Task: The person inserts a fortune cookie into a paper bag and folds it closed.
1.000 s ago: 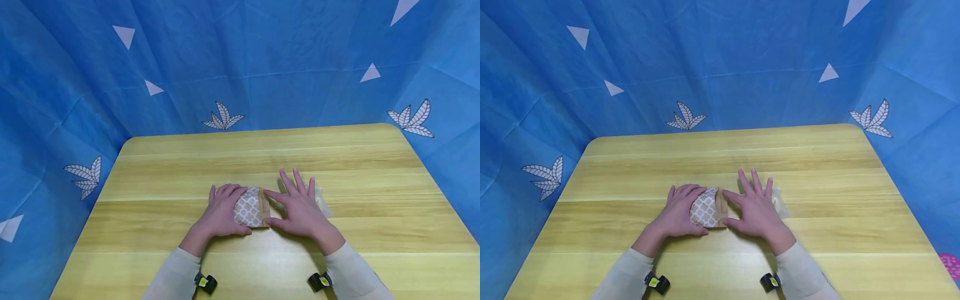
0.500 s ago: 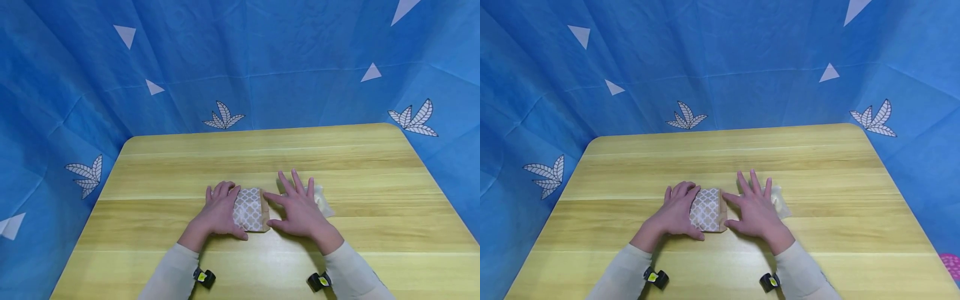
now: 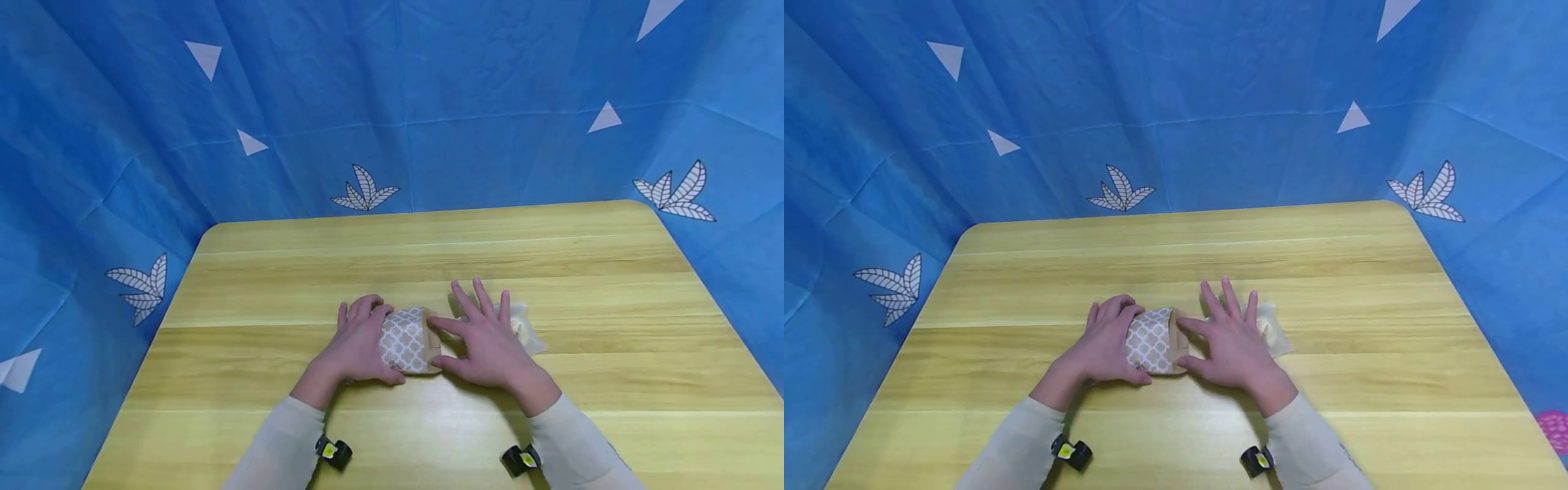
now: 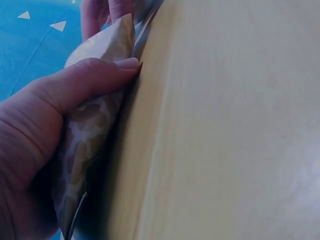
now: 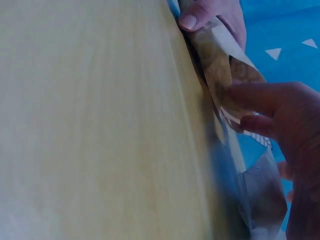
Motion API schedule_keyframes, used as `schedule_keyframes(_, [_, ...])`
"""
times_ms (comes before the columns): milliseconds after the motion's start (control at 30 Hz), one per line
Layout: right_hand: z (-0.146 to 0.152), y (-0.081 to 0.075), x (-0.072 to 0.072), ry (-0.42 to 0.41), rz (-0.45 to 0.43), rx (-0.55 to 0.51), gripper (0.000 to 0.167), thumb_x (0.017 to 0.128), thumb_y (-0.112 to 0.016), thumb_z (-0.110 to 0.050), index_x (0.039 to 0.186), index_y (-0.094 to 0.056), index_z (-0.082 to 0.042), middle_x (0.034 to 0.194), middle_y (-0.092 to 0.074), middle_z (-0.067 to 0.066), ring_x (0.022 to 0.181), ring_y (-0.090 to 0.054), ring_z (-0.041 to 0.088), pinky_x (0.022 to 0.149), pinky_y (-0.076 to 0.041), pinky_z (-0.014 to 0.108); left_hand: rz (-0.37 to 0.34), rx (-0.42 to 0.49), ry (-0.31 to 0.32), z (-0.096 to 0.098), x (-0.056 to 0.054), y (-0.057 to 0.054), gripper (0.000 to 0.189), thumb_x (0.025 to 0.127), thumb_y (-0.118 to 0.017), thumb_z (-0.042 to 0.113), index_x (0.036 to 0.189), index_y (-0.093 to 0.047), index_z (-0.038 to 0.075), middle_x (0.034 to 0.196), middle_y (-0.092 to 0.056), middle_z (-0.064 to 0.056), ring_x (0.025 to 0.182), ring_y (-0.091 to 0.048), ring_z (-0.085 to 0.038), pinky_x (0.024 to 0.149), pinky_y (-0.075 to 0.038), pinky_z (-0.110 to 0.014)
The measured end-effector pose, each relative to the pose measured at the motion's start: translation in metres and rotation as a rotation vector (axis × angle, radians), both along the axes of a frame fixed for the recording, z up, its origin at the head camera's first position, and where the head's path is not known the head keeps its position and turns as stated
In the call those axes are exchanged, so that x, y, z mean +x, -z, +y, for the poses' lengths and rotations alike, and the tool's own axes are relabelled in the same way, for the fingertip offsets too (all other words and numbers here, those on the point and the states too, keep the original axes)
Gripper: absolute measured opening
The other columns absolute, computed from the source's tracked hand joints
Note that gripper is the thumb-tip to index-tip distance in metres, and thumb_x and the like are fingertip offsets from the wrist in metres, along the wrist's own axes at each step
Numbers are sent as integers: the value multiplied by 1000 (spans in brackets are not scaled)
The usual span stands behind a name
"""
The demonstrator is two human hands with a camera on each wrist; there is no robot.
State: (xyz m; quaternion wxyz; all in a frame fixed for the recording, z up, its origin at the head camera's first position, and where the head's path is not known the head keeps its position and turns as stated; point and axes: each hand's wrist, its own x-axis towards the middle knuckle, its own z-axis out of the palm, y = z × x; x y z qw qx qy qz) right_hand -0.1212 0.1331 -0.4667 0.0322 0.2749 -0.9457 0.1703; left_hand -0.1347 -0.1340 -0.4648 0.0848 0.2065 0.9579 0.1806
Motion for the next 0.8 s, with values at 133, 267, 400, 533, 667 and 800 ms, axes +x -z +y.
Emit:
schedule_keyframes(133, [0, 0, 0, 2, 2, 6, 73, 79, -65, -74, 141, -58, -36, 163, -15, 17, 147, 1, 47, 103, 7, 76, 14, 38, 0, 0, 0, 0, 112, 47, -88, 63, 139, -48, 14, 146, -35, -7, 138, -27, -25, 114, -4, -60])
schedule_keyframes(267, [1, 1, -1, 4, 2, 12, 74, 77, -68, -73, 141, -57, -37, 163, -15, 17, 146, 2, 48, 103, 8, 75, 30, 51, 1, 0, -1, 1, 106, 49, -88, 60, 136, -49, 13, 145, -36, -5, 137, -28, -24, 114, -5, -60])
schedule_keyframes(400, [1, 2, -1, 0, 7, 12, 73, 77, -68, -73, 141, -57, -38, 163, -14, 17, 146, 2, 48, 103, 8, 76, 34, 59, 2, -1, -1, 1, 107, 49, -88, 60, 136, -48, 13, 145, -36, -6, 138, -27, -24, 113, -5, -61])
schedule_keyframes(533, [2, 2, -2, -21, 9, -7, 66, 80, -68, -69, 139, -60, -39, 163, -15, 16, 147, 4, 45, 103, 8, 75, 41, 67, 6, -1, -1, 3, 109, 49, -88, 61, 138, -47, 13, 146, -36, -5, 139, -26, -24, 113, -4, -61])
schedule_keyframes(667, [0, 1, -3, -51, 12, -17, 64, 83, -68, -66, 139, -59, -38, 163, -16, 16, 147, 5, 44, 104, 6, 75, 40, 72, 12, 1, 0, 4, 110, 49, -89, 61, 139, -47, 14, 146, -35, -5, 139, -25, -23, 113, -2, -60])
schedule_keyframes(800, [-2, 0, -4, -61, 14, -13, 75, 77, -72, -68, 143, -56, -37, 164, -15, 16, 147, 3, 45, 104, 5, 75, 29, 84, 19, 2, 0, 5, 110, 49, -89, 60, 139, -46, 14, 147, -34, -5, 139, -24, -23, 113, -1, -61])
